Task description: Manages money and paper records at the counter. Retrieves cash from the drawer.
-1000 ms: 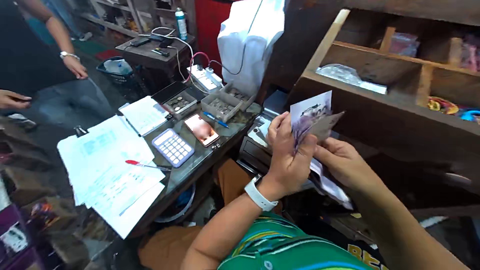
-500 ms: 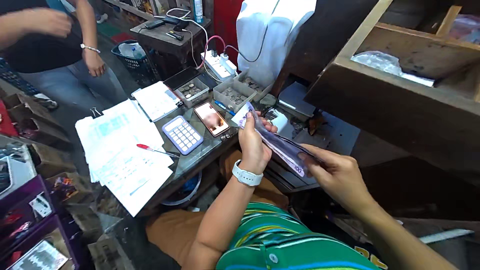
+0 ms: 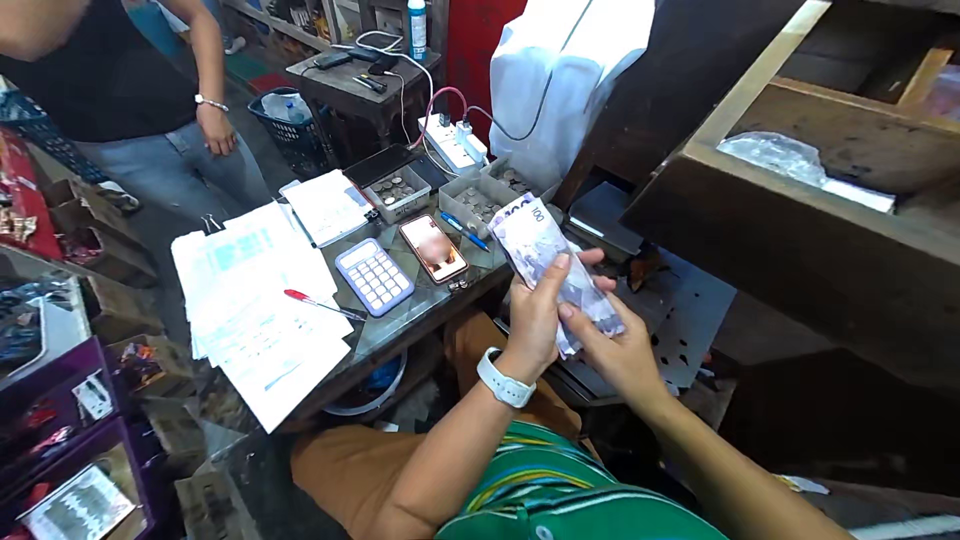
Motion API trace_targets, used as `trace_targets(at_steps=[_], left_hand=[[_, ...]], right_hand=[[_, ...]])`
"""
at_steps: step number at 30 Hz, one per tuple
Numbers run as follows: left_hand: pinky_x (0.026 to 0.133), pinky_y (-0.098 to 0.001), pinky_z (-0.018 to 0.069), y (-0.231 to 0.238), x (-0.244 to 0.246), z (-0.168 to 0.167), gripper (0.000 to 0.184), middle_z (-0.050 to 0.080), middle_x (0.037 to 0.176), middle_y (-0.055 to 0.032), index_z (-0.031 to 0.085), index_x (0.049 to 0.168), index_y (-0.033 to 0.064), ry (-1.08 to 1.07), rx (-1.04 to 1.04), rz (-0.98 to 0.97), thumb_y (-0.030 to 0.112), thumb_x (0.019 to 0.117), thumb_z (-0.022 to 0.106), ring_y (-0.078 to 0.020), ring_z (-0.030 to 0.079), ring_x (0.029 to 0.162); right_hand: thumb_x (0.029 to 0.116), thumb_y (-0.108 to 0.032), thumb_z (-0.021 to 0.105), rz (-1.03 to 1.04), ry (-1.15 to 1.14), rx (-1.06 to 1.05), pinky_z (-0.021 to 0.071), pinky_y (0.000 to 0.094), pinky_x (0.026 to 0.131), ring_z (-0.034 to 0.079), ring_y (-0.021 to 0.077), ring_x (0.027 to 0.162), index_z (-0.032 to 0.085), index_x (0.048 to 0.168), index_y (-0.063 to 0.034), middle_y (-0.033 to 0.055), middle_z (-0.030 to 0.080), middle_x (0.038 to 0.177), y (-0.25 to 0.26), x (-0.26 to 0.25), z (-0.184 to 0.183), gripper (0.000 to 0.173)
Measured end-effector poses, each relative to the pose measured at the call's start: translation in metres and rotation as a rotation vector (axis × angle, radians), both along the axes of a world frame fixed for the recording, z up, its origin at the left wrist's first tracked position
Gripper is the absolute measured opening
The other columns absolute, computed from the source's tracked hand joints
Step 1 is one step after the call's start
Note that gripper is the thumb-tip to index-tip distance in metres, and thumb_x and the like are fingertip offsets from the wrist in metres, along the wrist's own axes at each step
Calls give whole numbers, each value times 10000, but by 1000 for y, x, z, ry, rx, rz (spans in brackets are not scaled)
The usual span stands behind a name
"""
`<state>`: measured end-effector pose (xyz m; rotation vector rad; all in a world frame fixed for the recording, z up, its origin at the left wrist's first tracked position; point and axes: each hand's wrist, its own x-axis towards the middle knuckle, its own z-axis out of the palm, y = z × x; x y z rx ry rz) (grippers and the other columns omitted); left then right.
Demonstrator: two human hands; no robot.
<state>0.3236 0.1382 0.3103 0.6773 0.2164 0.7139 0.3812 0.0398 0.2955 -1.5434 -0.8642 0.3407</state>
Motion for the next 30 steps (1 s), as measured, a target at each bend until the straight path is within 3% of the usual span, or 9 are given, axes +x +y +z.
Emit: trace_targets(at_steps=[2, 8, 14, 17, 19, 21, 23, 26, 30], left_hand=[[784, -355, 634, 4, -1, -2, 239, 763, 956, -152, 526, 1253, -37, 117, 23, 46, 108, 1102, 411, -200, 757, 800], [765, -291, 626, -6, 4, -15, 258, 736, 853, -86, 637, 1061, -65, 251, 60, 121, -99, 831, 750, -114, 726, 770], [807, -322, 627, 6, 2, -18, 185, 736, 909, -106, 604, 1143, -70, 283, 43, 166, 59, 1011, 616, -138, 735, 829], [767, -293, 628, 5, 2, -21, 175, 737, 856, -95, 631, 1060, -71, 284, 70, 201, -85, 892, 678, -117, 729, 780], [745, -293, 632, 0, 2, -19, 215, 739, 839, -100, 642, 1035, -72, 274, 57, 191, -126, 835, 697, -123, 731, 759], [771, -307, 633, 0, 2, -18, 185, 741, 869, -109, 640, 1073, -78, 271, 45, 175, -64, 898, 699, -135, 735, 782], [783, -306, 624, 4, 2, -21, 171, 726, 887, -99, 624, 1113, -71, 283, 62, 177, 62, 1006, 627, -124, 723, 797], [769, -278, 613, 6, 3, -24, 153, 727, 870, -86, 631, 1077, -70, 283, 97, 202, -28, 934, 666, -98, 711, 782], [787, -280, 618, -1, 3, -21, 239, 737, 882, -98, 642, 1070, -77, 255, 83, 177, -106, 841, 700, -109, 724, 806]], right_hand=[[984, -262, 648, 13, -157, -82, 535, 137, 633, 626, -65, 724, 683, 1082, -8, -75, 699, 887, -5, 23, 3, 274], [906, -214, 736, -51, -263, -2, 527, 125, 659, 620, -55, 727, 643, 990, -43, -81, 668, 843, 1, 46, 17, 212], [942, -36, 653, -43, -46, 105, 601, 199, 798, 704, 4, 838, 693, 1075, -41, -77, 745, 915, 5, 59, 32, 139], [889, -24, 674, 68, 136, -6, 620, 231, 793, 721, 43, 838, 663, 1131, -43, -48, 748, 922, 6, 53, 34, 243], [891, -34, 687, 32, 190, -23, 620, 227, 759, 722, 47, 792, 717, 1030, -50, -32, 755, 864, 9, 49, 28, 143], [907, -19, 675, -12, 214, 13, 610, 229, 779, 712, 43, 802, 716, 998, -50, -35, 749, 863, 9, 53, 25, 105], [908, -10, 650, 3, 241, 18, 619, 242, 824, 722, 51, 861, 632, 1134, -40, -36, 745, 936, 5, 58, 30, 228], [863, -16, 671, 91, 276, -34, 626, 251, 817, 727, 63, 877, 571, 1224, -40, -35, 741, 972, 1, 57, 35, 375], [896, 18, 645, 81, 312, -4, 620, 247, 814, 727, 63, 844, 684, 1048, -44, -28, 761, 913, 5, 53, 23, 169]])
